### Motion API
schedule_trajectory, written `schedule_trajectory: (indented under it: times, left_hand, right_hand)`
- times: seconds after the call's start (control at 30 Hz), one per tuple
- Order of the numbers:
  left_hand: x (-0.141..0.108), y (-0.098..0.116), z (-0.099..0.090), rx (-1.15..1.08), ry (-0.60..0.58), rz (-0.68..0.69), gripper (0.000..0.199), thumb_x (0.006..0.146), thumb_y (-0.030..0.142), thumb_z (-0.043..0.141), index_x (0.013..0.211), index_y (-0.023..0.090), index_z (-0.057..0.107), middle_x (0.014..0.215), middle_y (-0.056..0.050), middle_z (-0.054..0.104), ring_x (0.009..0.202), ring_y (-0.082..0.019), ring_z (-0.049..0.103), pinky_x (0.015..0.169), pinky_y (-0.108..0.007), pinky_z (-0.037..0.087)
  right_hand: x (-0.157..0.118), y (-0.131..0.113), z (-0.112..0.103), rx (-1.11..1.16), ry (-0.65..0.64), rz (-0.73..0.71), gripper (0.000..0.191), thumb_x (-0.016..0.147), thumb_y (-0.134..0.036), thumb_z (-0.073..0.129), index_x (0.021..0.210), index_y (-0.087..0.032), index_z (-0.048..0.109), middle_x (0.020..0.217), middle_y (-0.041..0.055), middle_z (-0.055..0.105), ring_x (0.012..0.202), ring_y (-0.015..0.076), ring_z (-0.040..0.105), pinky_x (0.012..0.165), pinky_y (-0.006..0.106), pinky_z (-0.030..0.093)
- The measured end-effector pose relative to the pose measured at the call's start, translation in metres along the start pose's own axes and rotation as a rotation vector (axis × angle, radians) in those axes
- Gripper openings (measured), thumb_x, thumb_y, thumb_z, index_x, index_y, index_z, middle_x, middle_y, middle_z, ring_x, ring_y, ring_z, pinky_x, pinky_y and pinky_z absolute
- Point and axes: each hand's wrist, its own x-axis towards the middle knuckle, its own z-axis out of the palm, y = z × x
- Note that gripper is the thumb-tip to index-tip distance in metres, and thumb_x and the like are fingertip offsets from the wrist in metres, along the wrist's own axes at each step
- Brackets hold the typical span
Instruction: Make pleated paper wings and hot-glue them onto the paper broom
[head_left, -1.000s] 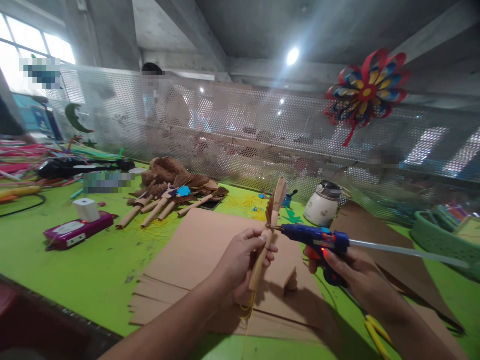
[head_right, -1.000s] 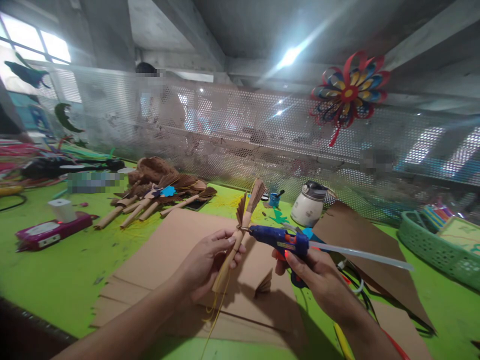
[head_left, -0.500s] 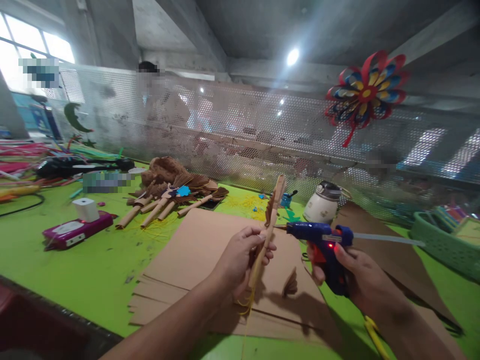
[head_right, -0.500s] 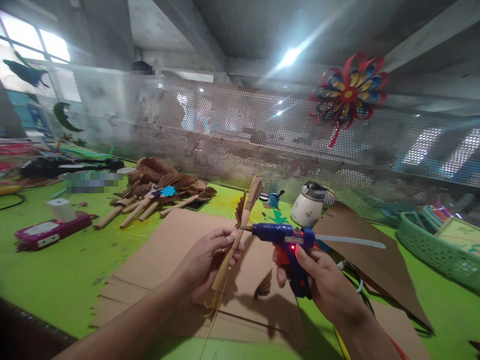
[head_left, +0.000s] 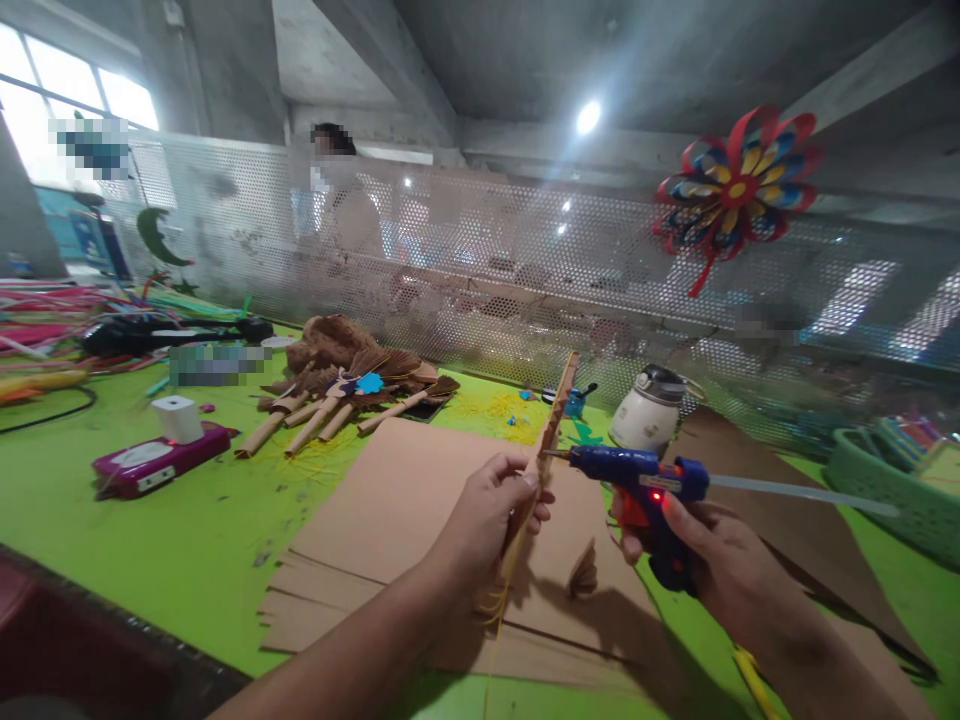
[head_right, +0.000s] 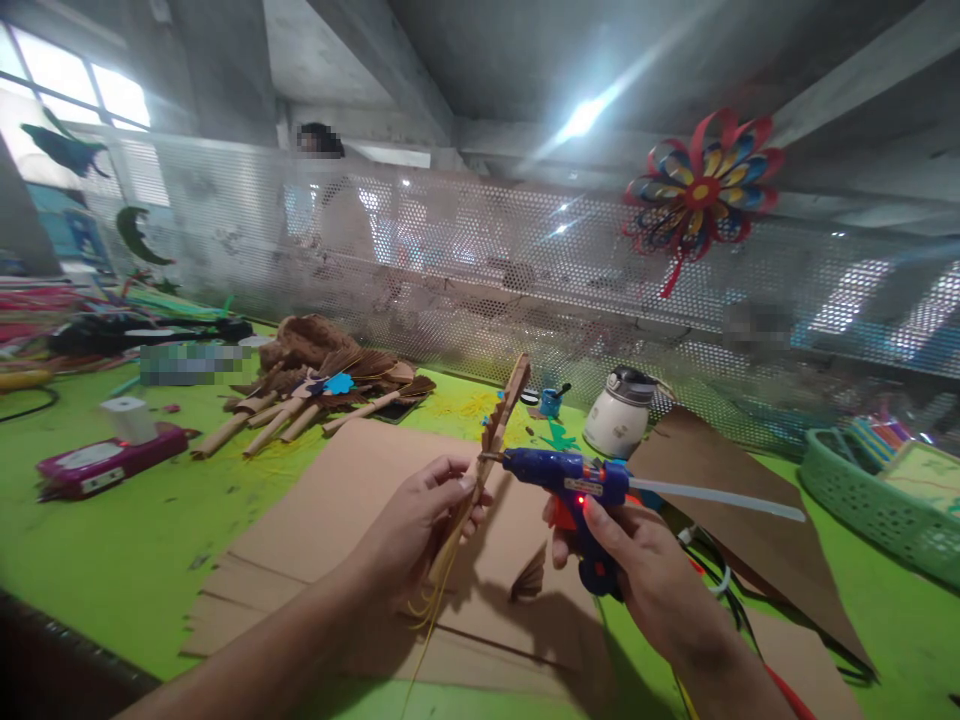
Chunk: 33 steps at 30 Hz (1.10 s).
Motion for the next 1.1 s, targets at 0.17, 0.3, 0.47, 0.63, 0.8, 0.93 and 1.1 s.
schedule_trajectory:
  times: [0.17,0.3,0.47,0.63,0.8,0.93,1.1]
  left_hand:
    - [-0.0013,0.0001,0.0002,0.011,0.001,0.007,0.011,0.079,0.022,0.055,0.085,0.013,0.052,0.071,-0.002,0.058,0.056,-0.007,0.051,0.055,-0.019,0.038]
    - [-0.0011,0.0002,-0.0002,-0.008,-0.006,0.011,0.011,0.078,0.022,0.055,0.085,0.013,0.051,0.07,-0.003,0.058,0.058,-0.008,0.052,0.055,-0.02,0.038]
    - [0.0001,-0.0012,-0.0012,-0.027,-0.021,0.013,0.012,0.077,0.022,0.055,0.084,0.013,0.05,0.07,-0.003,0.059,0.058,-0.009,0.052,0.055,-0.02,0.038]
    - [0.0004,-0.0029,-0.0013,-0.048,-0.019,0.001,0.012,0.076,0.02,0.055,0.084,0.013,0.049,0.07,-0.003,0.059,0.058,-0.009,0.053,0.054,-0.02,0.038]
    - [0.0008,-0.0033,-0.0018,-0.069,-0.026,-0.012,0.013,0.074,0.02,0.056,0.083,0.014,0.049,0.07,-0.004,0.06,0.056,-0.009,0.052,0.052,-0.02,0.038]
    - [0.0005,-0.0027,-0.0017,-0.075,-0.027,-0.023,0.012,0.074,0.019,0.056,0.083,0.014,0.048,0.07,-0.004,0.06,0.056,-0.009,0.053,0.051,-0.019,0.037]
    - [-0.0012,-0.002,-0.0013,-0.095,-0.034,-0.05,0.009,0.075,0.017,0.054,0.081,0.014,0.048,0.071,-0.005,0.06,0.057,-0.009,0.054,0.052,-0.019,0.039]
  right_hand:
    - [-0.0027,0.0028,-0.0014,-0.197,0.014,-0.061,0.037,0.082,-0.047,0.052,0.095,-0.016,0.067,0.072,0.0075,0.065,0.065,0.0185,0.054,0.057,0.03,0.039]
    - [-0.0045,0.0002,0.0012,-0.259,0.054,-0.087,0.039,0.082,-0.049,0.052,0.094,-0.016,0.067,0.071,0.0077,0.064,0.059,0.0167,0.051,0.052,0.029,0.037]
    - [-0.0042,-0.0033,0.0015,-0.358,0.105,-0.148,0.038,0.081,-0.049,0.053,0.09,-0.016,0.069,0.074,0.0085,0.065,0.061,0.0172,0.052,0.052,0.028,0.038]
    - [-0.0048,-0.006,0.0007,-0.442,0.063,-0.141,0.037,0.08,-0.048,0.054,0.089,-0.015,0.07,0.075,0.0086,0.066,0.063,0.0176,0.053,0.052,0.028,0.038]
    - [-0.0062,-0.0049,0.0039,-0.449,0.156,-0.151,0.037,0.077,-0.05,0.057,0.079,-0.016,0.071,0.071,0.0065,0.065,0.059,0.0164,0.048,0.051,0.028,0.035]
    - [-0.0056,-0.0022,0.0014,-0.485,0.156,-0.165,0.036,0.077,-0.05,0.057,0.08,-0.017,0.071,0.074,0.0063,0.066,0.058,0.0162,0.048,0.051,0.028,0.035]
    - [-0.0054,0.0006,-0.0026,-0.534,0.155,-0.187,0.037,0.077,-0.051,0.056,0.076,-0.017,0.071,0.08,0.0078,0.068,0.064,0.0194,0.053,0.054,0.029,0.039]
